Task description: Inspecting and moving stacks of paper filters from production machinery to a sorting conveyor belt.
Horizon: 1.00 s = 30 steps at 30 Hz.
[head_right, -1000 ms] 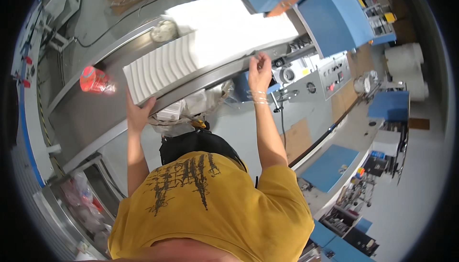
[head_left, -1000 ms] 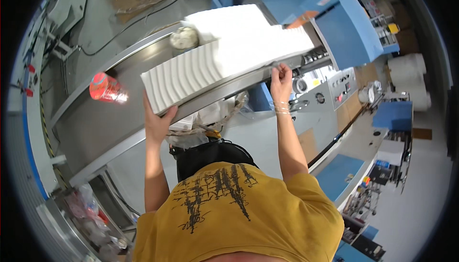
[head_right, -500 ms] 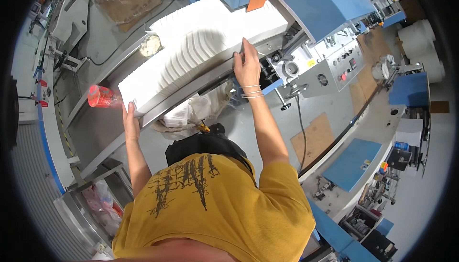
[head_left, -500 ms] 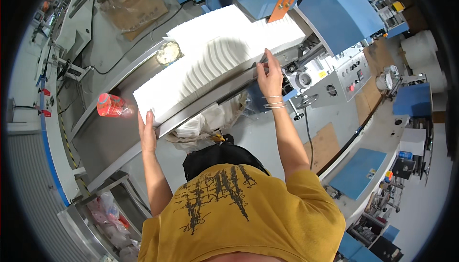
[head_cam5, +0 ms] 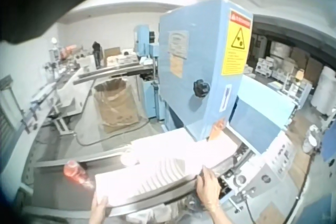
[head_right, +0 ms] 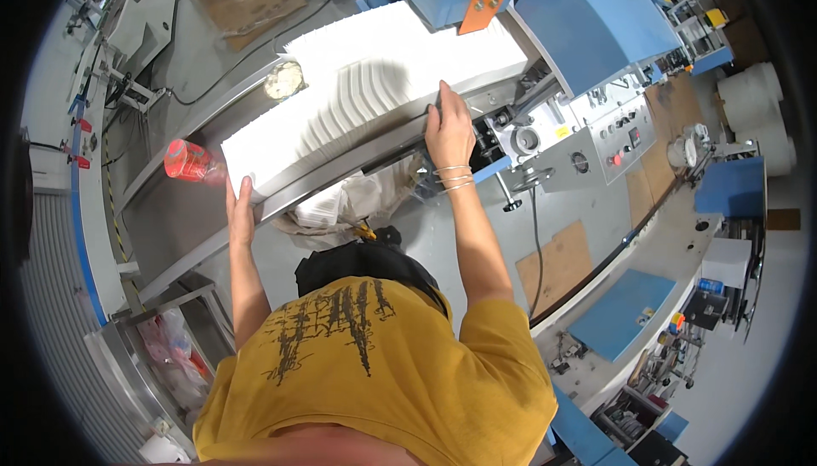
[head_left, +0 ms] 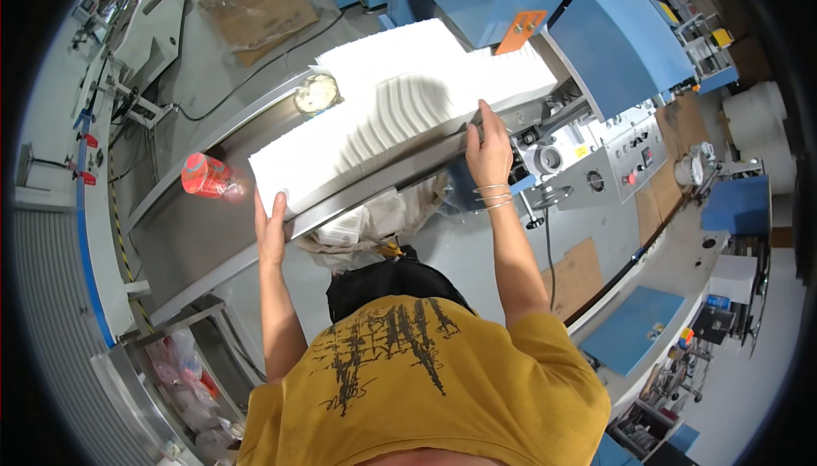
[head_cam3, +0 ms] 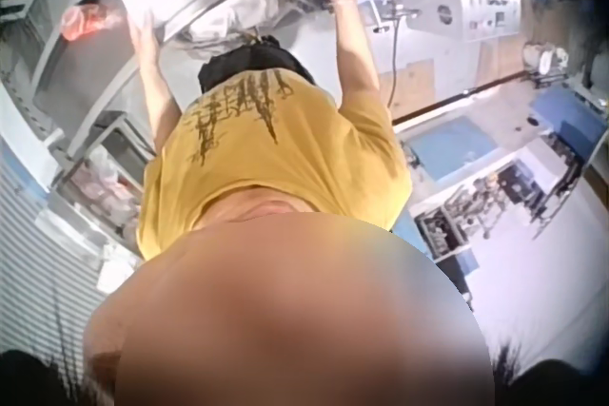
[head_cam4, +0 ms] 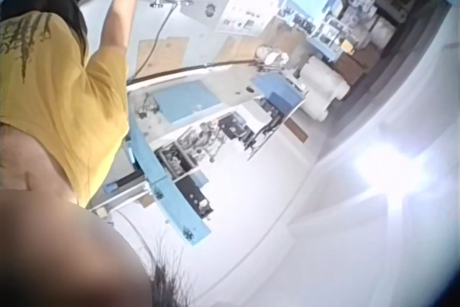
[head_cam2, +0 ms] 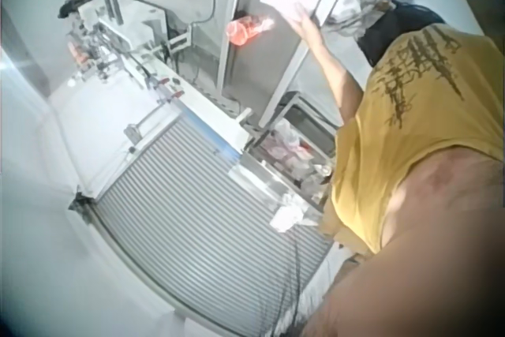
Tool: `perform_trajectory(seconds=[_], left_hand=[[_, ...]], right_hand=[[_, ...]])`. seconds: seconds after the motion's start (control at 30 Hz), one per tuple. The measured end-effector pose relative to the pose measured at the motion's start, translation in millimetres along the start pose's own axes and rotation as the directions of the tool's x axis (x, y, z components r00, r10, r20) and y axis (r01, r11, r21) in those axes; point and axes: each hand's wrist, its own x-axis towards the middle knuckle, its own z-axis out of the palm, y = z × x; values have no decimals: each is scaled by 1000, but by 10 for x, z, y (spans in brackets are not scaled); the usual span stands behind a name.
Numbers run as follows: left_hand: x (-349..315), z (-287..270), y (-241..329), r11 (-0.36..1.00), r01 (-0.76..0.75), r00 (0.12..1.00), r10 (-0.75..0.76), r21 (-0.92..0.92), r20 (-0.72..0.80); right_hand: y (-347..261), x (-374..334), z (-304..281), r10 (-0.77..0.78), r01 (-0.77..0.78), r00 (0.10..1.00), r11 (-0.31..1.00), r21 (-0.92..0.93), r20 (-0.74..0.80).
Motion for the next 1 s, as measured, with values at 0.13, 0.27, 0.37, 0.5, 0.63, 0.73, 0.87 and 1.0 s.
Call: perform_trajectory(seconds=[0.13,0.27,0.37,0.5,0.63,0.73,0.87,1.0], left_hand=[[-6,1,37,999,-30,999,29,28,16],[-16,13,92,998,-37,999,35,41,29],[-18,14,64,999,-32,999,32,22,13],[3,6,8,1000,-20,1000,20,9,14],[2,-4,-19,1000,-14,1000,14,-19,7],[-2,-8,-20,1000,-8,1000,8,-22,6],[-10,-4,1,1000,1,1000,-1,-14,4],[-17,13,40,999,-14,1000,14,37,0]], right_hand=[[69,19,21,50,-50,998,999,-4,23],[0,43,-33,-14,15,1000,999,-47,22],[-60,56,-50,155,-157,985,987,24,76],[17,47,-2,-33,34,999,994,-100,6],[17,51,4,-122,120,992,970,-212,3],[-78,84,-48,180,-179,983,984,-13,25],[43,94,-35,151,-150,989,988,-33,12],[52,91,-19,15,-16,1000,990,-142,-14]])
